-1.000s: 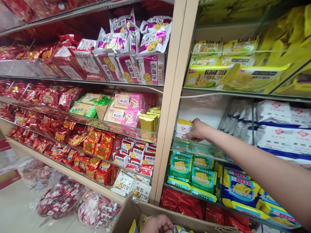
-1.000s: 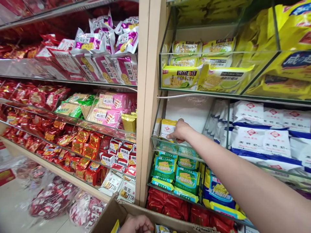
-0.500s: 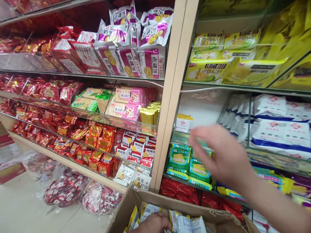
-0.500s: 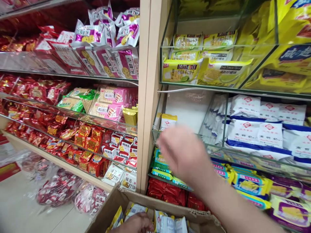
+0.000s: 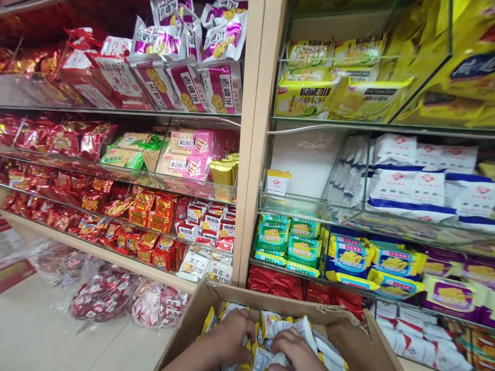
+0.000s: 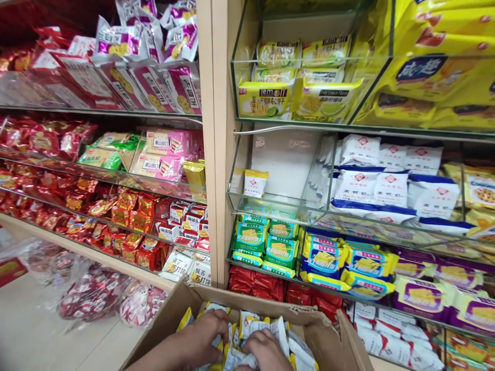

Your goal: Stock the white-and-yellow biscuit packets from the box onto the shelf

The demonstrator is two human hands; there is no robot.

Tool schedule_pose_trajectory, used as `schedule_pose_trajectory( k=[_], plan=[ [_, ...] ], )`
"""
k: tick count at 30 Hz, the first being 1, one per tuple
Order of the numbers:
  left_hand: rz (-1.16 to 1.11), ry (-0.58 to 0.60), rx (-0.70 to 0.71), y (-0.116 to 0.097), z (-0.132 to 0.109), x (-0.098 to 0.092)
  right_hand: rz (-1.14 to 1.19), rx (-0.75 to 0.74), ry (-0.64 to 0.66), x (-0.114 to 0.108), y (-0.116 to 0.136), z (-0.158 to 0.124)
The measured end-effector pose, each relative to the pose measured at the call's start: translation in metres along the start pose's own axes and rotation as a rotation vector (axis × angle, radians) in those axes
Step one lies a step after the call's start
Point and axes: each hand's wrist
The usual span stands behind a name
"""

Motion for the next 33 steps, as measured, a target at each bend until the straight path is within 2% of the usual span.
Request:
schedule_pose_trajectory(
  k=[4,7,9,12,16,19,22,28,33],
  plan=[
    [-0.119,-0.118,0.030,-0.009,0.004,-0.007,0.205,0.138,-0.060,-0.011,0.023,0.000],
    [-0.366,-0.243,0.029,-0.021,0.009,-0.005,0.385,0.255,-0.073,-0.007,0.037,0.004],
    [-0.562,-0.293,0.028,-0.028,0.011,-0.002,0.460,0.274,-0.163,-0.006,0.045,0.005],
    [-0.693,-0.310,0.050,-0.034,0.013,-0.001,0.607,0.252,-0.303,-0.007,0.051,0.005],
    [-0.688,-0.309,0.050,-0.039,0.012,-0.003,0.785,0.373,-0.357,-0.012,0.044,0.006],
    [-0.607,-0.387,0.032,-0.045,0.011,0.000,0.725,0.469,-0.388,-0.013,0.036,0.007],
    [-0.524,-0.471,0.020,-0.049,0.009,0.007,0.599,0.505,-0.389,-0.013,0.035,0.007],
    [-0.477,-0.505,0.021,-0.052,0.007,0.019,0.374,0.405,-0.441,-0.013,0.042,0.003],
    [-0.602,-0.542,0.035,-0.056,0.004,0.023,0.371,0.372,-0.539,-0.007,0.038,0.001]
  ],
)
Point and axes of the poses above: each hand's wrist, its own z-axis towards the middle knuckle, its own x-axis out of the palm, y = z × x
